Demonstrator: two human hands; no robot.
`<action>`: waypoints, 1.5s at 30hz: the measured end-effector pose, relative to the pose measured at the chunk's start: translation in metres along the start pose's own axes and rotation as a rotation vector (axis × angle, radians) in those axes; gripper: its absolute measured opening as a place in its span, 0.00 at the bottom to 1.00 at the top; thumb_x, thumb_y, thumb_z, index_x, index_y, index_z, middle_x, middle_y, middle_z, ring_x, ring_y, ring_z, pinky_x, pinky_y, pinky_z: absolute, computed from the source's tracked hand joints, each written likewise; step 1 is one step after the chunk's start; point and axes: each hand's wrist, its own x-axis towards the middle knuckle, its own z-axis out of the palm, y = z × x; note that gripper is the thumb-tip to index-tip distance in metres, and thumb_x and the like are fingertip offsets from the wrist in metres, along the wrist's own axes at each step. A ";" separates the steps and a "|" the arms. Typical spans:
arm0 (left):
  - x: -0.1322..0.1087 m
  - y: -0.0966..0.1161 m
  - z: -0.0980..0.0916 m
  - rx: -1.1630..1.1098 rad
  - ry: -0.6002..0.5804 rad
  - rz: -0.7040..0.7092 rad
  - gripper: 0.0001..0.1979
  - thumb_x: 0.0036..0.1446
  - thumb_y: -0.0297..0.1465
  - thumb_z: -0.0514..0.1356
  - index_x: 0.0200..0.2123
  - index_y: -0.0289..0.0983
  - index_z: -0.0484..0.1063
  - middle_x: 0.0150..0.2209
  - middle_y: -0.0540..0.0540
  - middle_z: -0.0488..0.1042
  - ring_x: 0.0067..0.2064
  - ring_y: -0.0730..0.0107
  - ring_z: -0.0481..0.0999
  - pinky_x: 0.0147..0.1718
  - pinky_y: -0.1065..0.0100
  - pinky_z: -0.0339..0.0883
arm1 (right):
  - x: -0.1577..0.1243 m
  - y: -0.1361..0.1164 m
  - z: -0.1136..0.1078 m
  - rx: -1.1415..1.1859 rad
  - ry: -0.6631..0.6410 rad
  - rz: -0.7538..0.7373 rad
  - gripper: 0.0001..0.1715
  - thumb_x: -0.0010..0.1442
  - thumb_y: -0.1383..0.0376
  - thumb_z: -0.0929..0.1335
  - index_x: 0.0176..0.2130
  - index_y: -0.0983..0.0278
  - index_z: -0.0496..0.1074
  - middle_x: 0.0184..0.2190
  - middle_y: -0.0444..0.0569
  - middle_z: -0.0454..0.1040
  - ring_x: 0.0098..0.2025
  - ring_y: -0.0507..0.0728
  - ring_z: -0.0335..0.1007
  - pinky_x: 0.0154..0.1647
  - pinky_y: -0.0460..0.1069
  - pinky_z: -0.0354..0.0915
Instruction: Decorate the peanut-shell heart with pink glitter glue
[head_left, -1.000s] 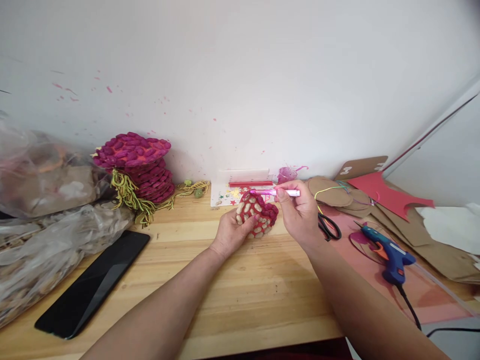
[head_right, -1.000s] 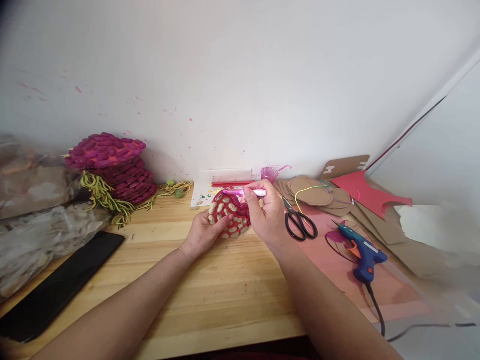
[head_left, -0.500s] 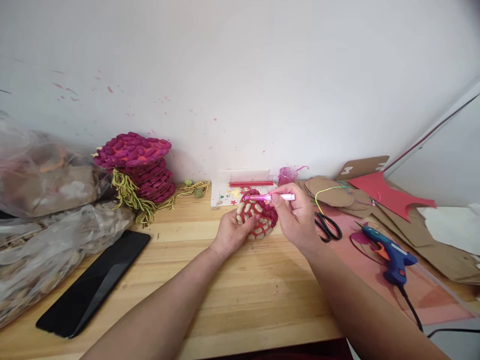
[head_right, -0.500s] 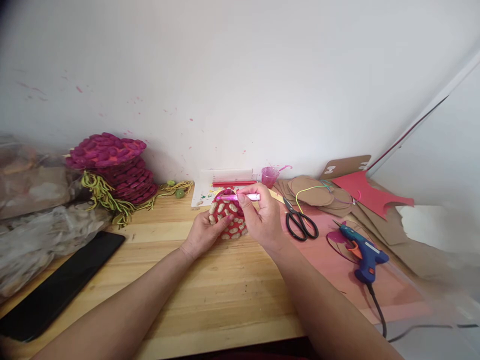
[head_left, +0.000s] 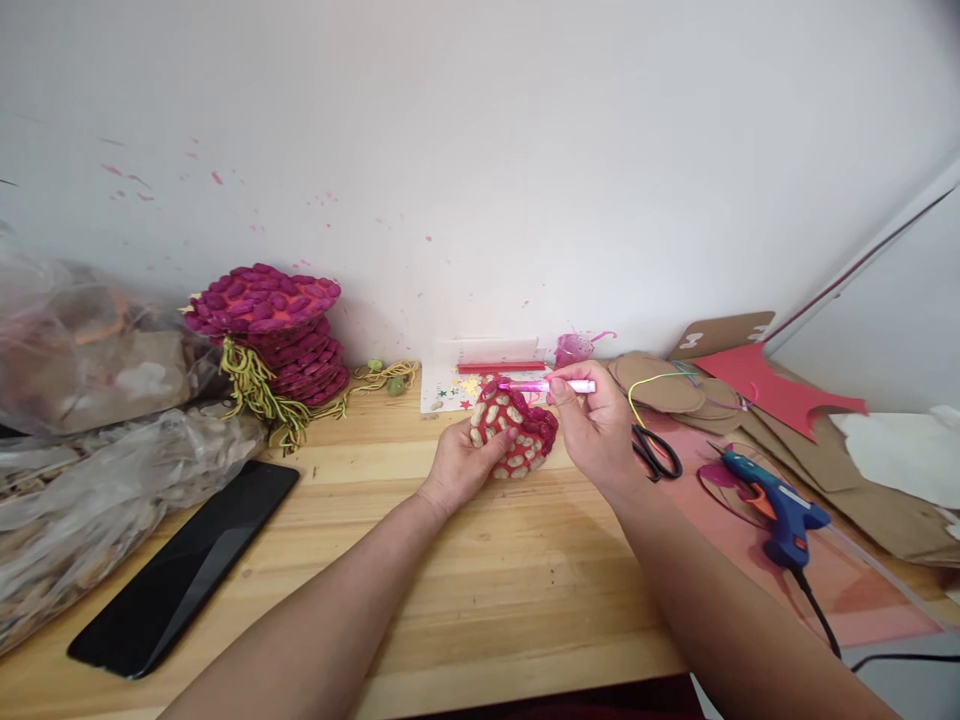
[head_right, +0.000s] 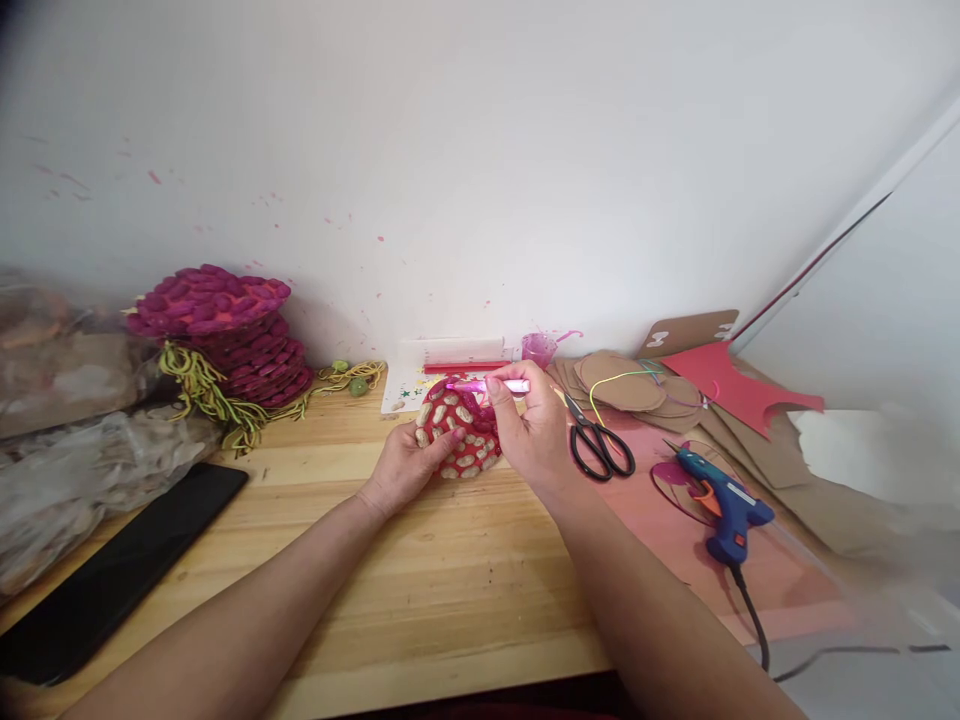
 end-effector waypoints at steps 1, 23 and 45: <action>0.000 0.000 0.000 -0.010 -0.005 -0.006 0.23 0.48 0.48 0.73 0.37 0.34 0.82 0.39 0.40 0.85 0.38 0.58 0.84 0.41 0.62 0.77 | 0.000 0.001 0.000 0.004 0.006 0.005 0.10 0.69 0.56 0.68 0.40 0.60 0.72 0.33 0.44 0.75 0.36 0.53 0.71 0.39 0.50 0.64; -0.001 0.001 -0.002 0.048 -0.039 -0.067 0.22 0.48 0.49 0.71 0.32 0.34 0.81 0.34 0.40 0.85 0.33 0.60 0.83 0.33 0.65 0.76 | -0.003 -0.015 0.002 -0.221 -0.030 -0.223 0.03 0.69 0.64 0.67 0.39 0.60 0.70 0.36 0.47 0.78 0.39 0.56 0.75 0.42 0.52 0.68; -0.006 0.010 0.001 0.222 0.058 0.080 0.14 0.52 0.41 0.67 0.28 0.36 0.73 0.25 0.49 0.77 0.27 0.70 0.73 0.29 0.70 0.68 | -0.007 -0.032 0.005 -0.325 -0.171 -0.479 0.03 0.66 0.68 0.68 0.41 0.60 0.71 0.33 0.48 0.76 0.38 0.58 0.71 0.41 0.54 0.68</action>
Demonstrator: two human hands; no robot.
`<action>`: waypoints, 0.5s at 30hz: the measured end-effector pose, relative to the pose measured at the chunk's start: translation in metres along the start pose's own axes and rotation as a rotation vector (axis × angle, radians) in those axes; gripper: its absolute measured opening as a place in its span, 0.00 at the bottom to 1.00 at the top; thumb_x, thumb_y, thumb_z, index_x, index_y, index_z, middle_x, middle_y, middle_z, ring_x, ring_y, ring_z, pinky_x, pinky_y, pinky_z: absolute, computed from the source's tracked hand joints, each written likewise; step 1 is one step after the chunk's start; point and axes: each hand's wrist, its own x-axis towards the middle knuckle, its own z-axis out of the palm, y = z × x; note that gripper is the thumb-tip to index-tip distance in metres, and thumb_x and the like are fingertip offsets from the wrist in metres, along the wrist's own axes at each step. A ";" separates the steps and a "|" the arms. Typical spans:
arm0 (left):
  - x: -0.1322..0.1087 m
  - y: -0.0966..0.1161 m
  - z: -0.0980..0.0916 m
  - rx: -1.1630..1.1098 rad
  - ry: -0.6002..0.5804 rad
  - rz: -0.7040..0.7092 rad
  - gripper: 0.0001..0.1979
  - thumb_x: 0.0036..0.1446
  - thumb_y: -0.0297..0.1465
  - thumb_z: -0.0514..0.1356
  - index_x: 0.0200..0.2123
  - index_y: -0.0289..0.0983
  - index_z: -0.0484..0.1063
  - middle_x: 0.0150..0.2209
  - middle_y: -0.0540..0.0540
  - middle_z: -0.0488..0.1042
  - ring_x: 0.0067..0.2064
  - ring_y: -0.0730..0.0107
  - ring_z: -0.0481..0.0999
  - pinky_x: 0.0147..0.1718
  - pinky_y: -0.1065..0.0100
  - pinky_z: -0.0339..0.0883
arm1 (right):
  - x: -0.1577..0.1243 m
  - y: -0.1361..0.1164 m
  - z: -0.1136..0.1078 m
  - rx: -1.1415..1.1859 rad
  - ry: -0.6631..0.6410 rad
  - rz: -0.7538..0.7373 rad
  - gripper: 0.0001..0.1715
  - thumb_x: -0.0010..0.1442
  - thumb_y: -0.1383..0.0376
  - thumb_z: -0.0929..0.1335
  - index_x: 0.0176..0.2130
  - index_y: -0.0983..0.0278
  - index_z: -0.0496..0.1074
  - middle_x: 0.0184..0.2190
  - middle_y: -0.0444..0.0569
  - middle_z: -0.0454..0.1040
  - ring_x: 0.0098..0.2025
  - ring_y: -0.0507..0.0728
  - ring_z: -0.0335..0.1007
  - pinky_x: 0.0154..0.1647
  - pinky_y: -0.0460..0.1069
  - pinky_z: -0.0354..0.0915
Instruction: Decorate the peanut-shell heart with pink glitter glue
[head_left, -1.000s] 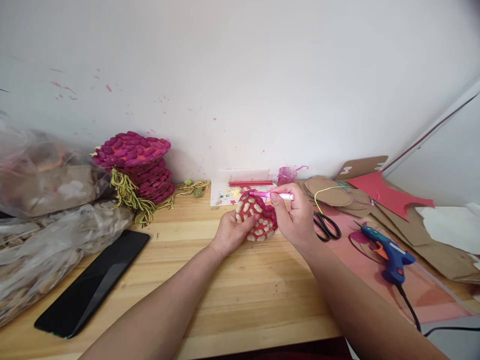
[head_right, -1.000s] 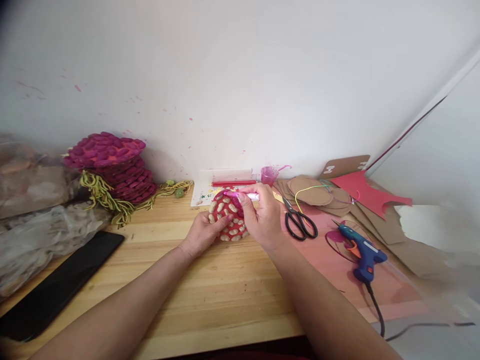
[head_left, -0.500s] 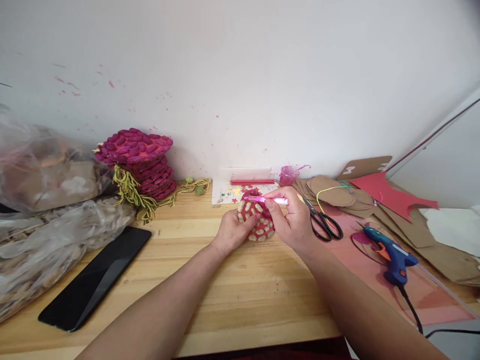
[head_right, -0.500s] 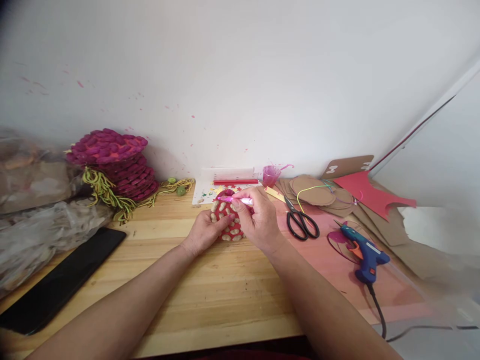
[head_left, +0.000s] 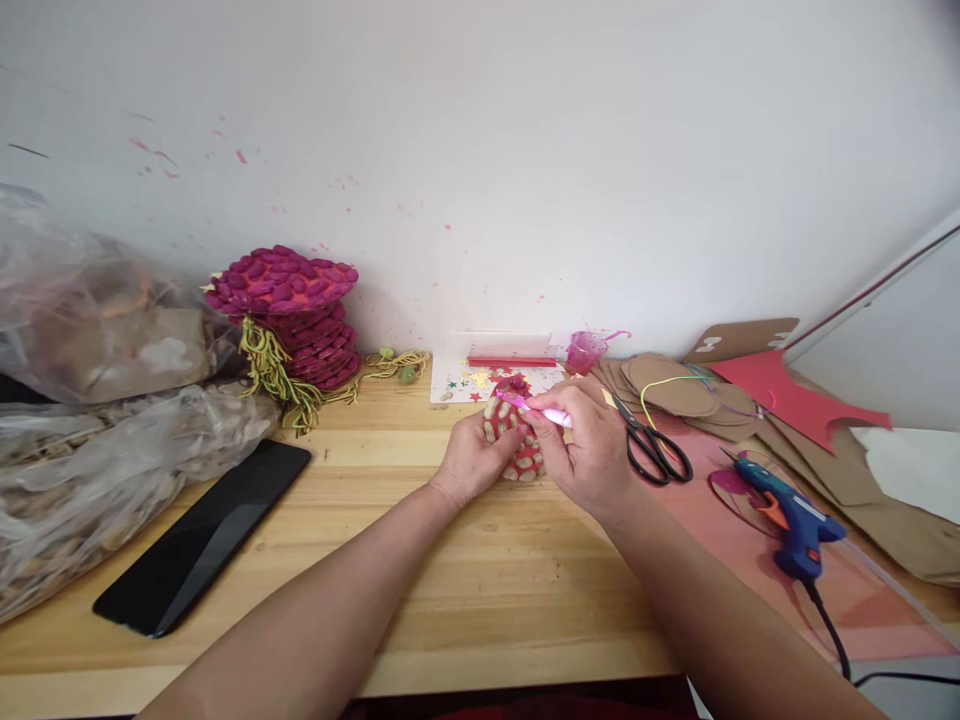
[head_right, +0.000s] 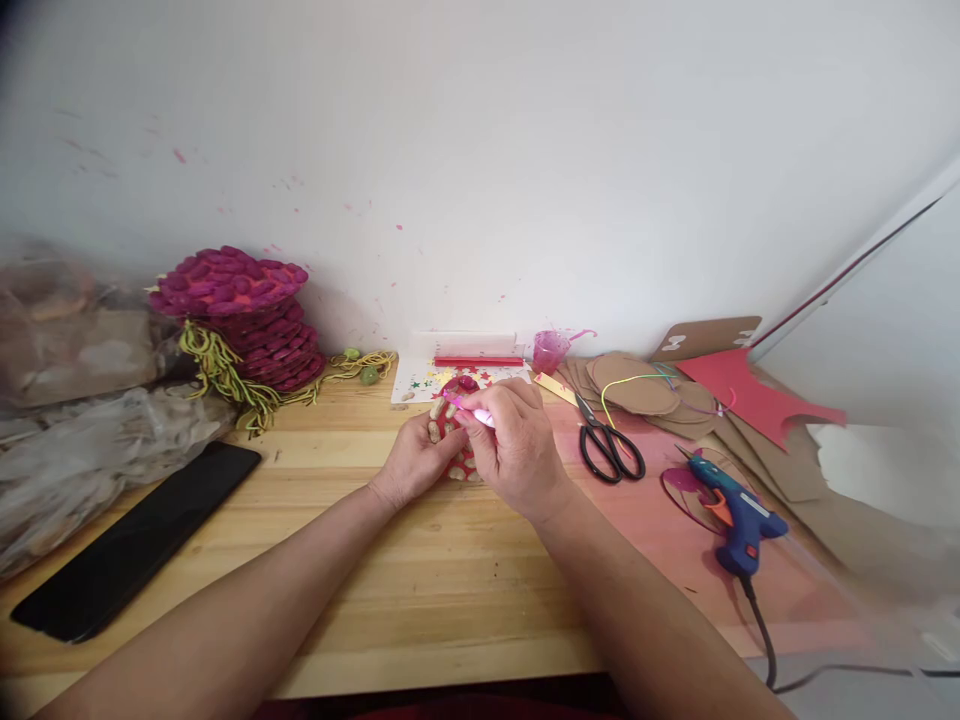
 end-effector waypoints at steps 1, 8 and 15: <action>0.000 0.000 0.000 -0.008 -0.006 -0.003 0.14 0.52 0.41 0.67 0.28 0.36 0.73 0.25 0.49 0.76 0.27 0.70 0.72 0.29 0.70 0.67 | 0.000 0.000 0.000 -0.003 0.000 -0.005 0.03 0.66 0.69 0.68 0.41 0.60 0.70 0.33 0.48 0.76 0.38 0.58 0.71 0.40 0.54 0.68; -0.001 0.000 0.001 -0.008 -0.007 0.002 0.14 0.52 0.41 0.67 0.28 0.36 0.73 0.25 0.49 0.76 0.26 0.71 0.72 0.28 0.70 0.67 | 0.000 0.000 -0.001 0.007 0.007 0.000 0.04 0.67 0.69 0.68 0.42 0.59 0.71 0.33 0.48 0.76 0.38 0.58 0.72 0.40 0.54 0.68; 0.000 0.002 0.002 -0.054 -0.003 -0.031 0.15 0.50 0.42 0.69 0.27 0.37 0.72 0.24 0.50 0.76 0.27 0.69 0.74 0.29 0.69 0.68 | -0.001 0.000 -0.002 -0.022 0.000 -0.006 0.04 0.66 0.69 0.68 0.42 0.59 0.70 0.33 0.48 0.76 0.37 0.58 0.71 0.40 0.54 0.68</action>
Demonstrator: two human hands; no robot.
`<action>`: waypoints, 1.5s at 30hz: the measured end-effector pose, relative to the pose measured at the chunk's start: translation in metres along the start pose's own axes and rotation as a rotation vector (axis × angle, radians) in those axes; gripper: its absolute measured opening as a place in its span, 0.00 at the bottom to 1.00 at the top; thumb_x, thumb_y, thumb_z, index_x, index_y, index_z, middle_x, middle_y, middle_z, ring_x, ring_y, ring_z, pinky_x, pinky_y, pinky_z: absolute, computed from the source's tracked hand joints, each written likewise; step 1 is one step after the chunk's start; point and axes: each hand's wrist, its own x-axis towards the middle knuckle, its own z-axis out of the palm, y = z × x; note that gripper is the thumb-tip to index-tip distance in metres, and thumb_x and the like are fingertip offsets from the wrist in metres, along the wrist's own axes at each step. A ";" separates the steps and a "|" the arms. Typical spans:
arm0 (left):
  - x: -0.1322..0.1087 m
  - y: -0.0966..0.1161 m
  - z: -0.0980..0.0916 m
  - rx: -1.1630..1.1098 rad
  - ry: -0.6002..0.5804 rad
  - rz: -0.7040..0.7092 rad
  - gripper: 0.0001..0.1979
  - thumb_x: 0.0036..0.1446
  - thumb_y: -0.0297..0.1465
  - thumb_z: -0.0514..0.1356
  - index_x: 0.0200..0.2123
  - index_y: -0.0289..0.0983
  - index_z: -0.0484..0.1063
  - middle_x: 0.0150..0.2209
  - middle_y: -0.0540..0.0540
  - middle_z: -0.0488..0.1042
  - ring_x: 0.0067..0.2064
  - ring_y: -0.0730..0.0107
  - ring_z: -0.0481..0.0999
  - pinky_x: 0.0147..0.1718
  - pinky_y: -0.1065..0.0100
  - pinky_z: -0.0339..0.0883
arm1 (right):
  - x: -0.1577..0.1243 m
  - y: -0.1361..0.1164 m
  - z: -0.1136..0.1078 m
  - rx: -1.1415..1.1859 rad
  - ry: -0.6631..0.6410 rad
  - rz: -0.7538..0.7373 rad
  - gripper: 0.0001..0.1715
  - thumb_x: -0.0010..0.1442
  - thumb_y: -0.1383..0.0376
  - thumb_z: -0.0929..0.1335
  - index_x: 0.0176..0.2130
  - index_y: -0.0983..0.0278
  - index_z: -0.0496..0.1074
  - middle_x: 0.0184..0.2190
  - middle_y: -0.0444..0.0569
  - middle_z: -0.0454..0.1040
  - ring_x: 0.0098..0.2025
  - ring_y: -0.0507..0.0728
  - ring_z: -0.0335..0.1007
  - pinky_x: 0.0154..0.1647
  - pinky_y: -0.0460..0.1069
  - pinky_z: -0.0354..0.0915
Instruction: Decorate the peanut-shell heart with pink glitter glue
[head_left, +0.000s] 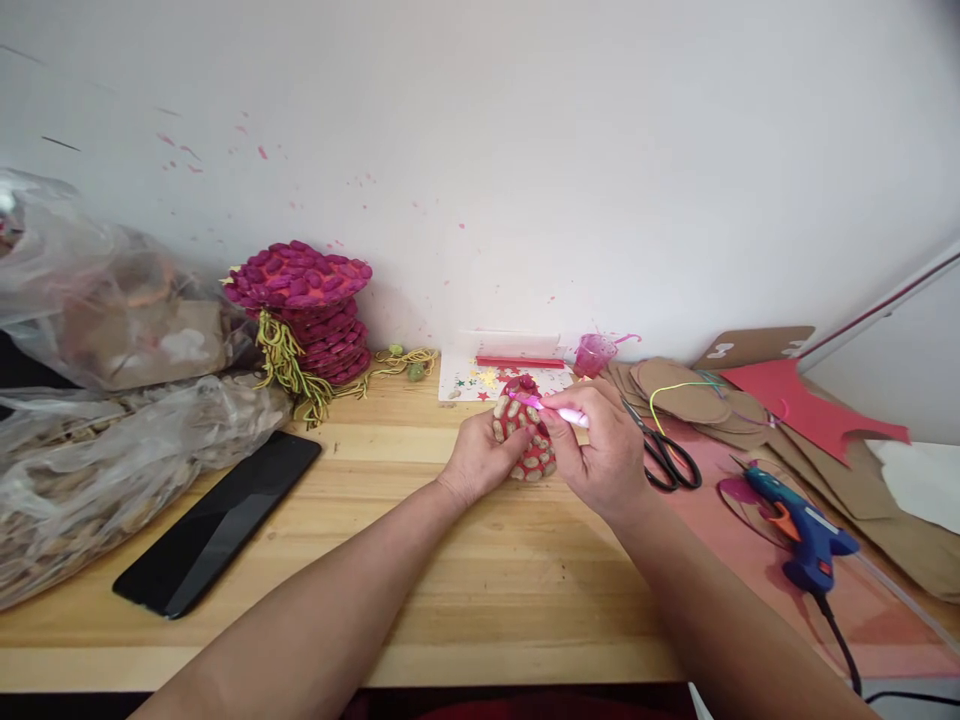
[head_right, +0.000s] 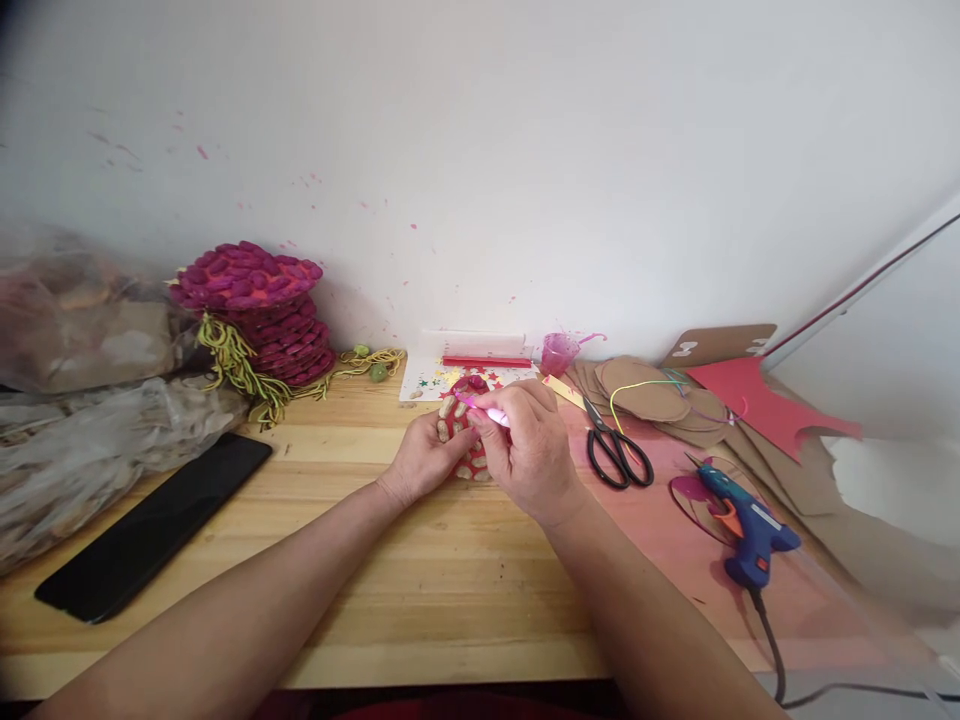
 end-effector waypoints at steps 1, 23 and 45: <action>0.000 0.000 0.000 -0.001 0.004 0.000 0.15 0.50 0.42 0.69 0.27 0.37 0.72 0.24 0.50 0.76 0.27 0.69 0.74 0.29 0.69 0.69 | 0.000 0.000 0.000 0.002 0.002 0.000 0.05 0.66 0.69 0.68 0.42 0.59 0.70 0.33 0.48 0.76 0.38 0.58 0.71 0.41 0.54 0.68; -0.007 0.000 0.004 0.105 -0.007 0.147 0.12 0.56 0.39 0.63 0.27 0.38 0.68 0.21 0.54 0.68 0.24 0.73 0.65 0.27 0.71 0.62 | 0.003 -0.010 -0.006 -0.078 -0.008 -0.093 0.08 0.65 0.70 0.68 0.43 0.57 0.68 0.32 0.47 0.75 0.37 0.60 0.71 0.39 0.56 0.66; -0.009 0.000 0.004 0.223 -0.026 0.231 0.11 0.60 0.36 0.61 0.28 0.37 0.69 0.24 0.53 0.71 0.27 0.74 0.66 0.27 0.73 0.60 | 0.004 -0.017 -0.012 -0.169 -0.019 -0.120 0.06 0.65 0.69 0.69 0.39 0.60 0.67 0.30 0.46 0.75 0.35 0.58 0.69 0.38 0.54 0.62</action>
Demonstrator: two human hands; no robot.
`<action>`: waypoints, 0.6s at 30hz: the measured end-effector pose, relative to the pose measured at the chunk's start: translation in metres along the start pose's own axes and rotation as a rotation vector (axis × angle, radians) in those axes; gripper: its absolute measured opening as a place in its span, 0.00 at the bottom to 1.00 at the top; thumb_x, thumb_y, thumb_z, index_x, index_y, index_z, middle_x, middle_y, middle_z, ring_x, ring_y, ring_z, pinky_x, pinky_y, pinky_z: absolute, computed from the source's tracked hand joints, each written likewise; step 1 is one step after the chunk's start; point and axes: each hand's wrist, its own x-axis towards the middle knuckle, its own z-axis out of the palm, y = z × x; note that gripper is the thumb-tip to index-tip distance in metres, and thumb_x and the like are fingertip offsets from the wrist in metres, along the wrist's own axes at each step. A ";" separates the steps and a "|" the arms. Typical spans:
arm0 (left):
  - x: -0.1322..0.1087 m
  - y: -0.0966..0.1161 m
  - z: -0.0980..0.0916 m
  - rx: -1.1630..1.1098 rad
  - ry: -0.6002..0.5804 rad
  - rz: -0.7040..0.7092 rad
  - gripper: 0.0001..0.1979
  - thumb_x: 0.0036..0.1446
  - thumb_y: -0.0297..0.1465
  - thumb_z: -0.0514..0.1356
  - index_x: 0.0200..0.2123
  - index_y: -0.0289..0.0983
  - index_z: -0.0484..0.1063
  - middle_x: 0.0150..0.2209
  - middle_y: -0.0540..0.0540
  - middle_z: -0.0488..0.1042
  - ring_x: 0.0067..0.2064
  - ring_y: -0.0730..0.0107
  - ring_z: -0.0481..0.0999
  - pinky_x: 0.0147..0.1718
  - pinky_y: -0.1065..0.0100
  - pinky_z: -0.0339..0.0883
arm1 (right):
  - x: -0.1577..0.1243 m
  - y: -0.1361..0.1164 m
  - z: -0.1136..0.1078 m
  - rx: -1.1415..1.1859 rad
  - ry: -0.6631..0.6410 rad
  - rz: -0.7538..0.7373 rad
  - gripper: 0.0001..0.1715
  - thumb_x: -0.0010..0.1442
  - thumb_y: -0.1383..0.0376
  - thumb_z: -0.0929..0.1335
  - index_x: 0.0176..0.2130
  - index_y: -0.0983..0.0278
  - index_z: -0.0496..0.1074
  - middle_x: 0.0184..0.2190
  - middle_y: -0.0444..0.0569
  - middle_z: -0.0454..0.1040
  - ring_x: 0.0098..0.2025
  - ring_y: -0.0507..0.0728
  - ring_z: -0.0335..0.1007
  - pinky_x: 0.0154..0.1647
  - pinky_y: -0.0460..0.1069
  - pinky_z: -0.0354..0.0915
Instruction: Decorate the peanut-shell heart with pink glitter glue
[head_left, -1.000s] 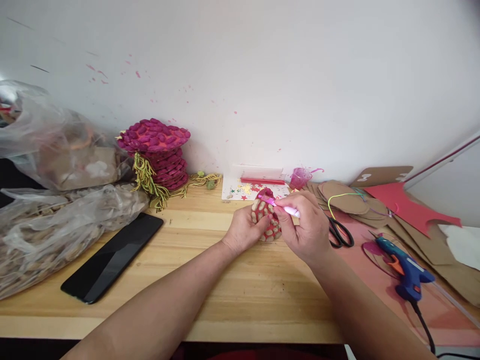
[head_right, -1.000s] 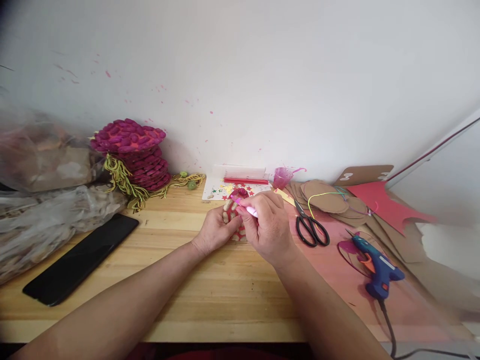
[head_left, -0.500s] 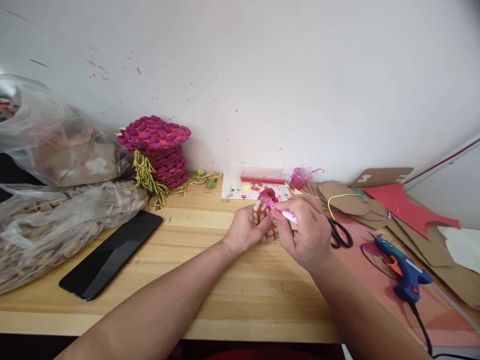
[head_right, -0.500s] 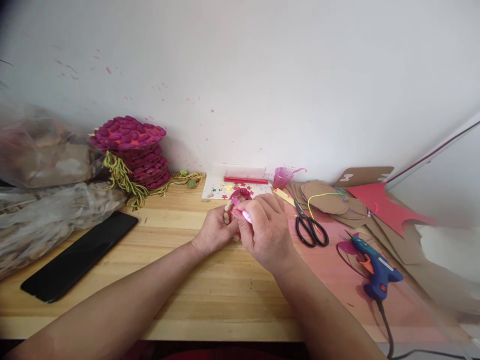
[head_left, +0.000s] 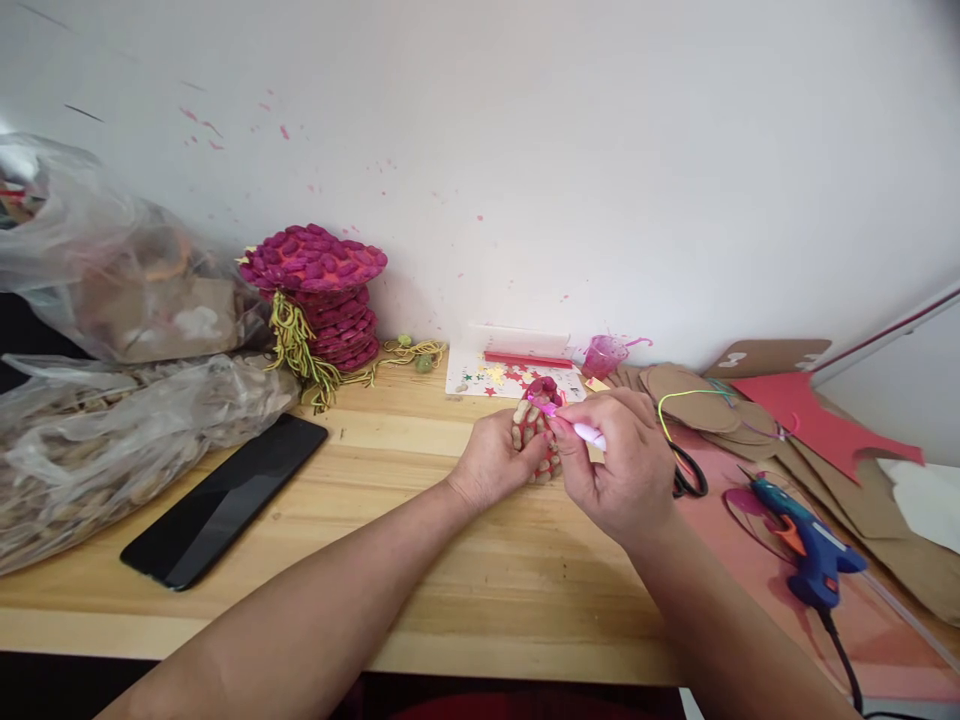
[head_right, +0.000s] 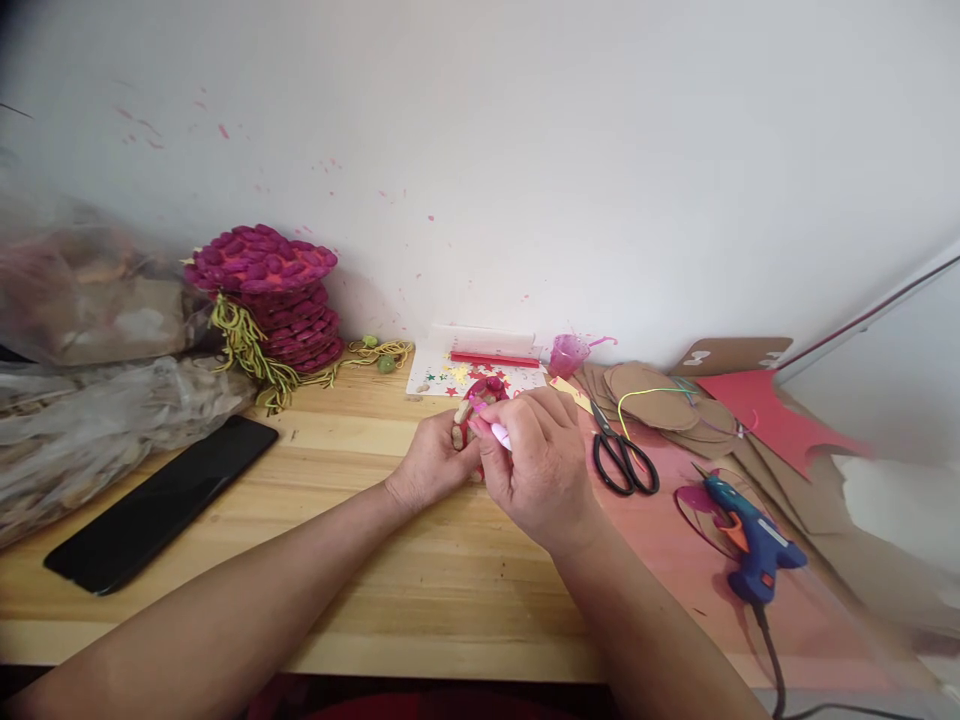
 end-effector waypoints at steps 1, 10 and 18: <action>0.000 0.000 0.000 0.007 0.000 0.002 0.11 0.60 0.35 0.61 0.28 0.37 0.69 0.24 0.53 0.71 0.27 0.74 0.66 0.27 0.73 0.59 | 0.000 0.000 0.000 -0.004 0.004 0.000 0.06 0.65 0.69 0.69 0.39 0.60 0.67 0.30 0.46 0.75 0.35 0.58 0.69 0.38 0.54 0.62; -0.002 -0.001 0.001 0.042 -0.005 0.024 0.11 0.60 0.35 0.61 0.27 0.37 0.68 0.26 0.53 0.72 0.29 0.74 0.68 0.29 0.72 0.59 | 0.002 -0.001 -0.002 -0.014 0.007 -0.001 0.07 0.65 0.69 0.69 0.39 0.60 0.66 0.29 0.46 0.75 0.34 0.58 0.69 0.38 0.54 0.62; -0.002 -0.002 0.001 0.082 -0.016 0.020 0.10 0.60 0.34 0.60 0.28 0.37 0.68 0.24 0.54 0.69 0.27 0.74 0.66 0.28 0.71 0.57 | 0.001 0.002 -0.003 0.007 0.028 -0.002 0.07 0.65 0.70 0.69 0.41 0.60 0.67 0.32 0.46 0.76 0.35 0.58 0.69 0.38 0.54 0.63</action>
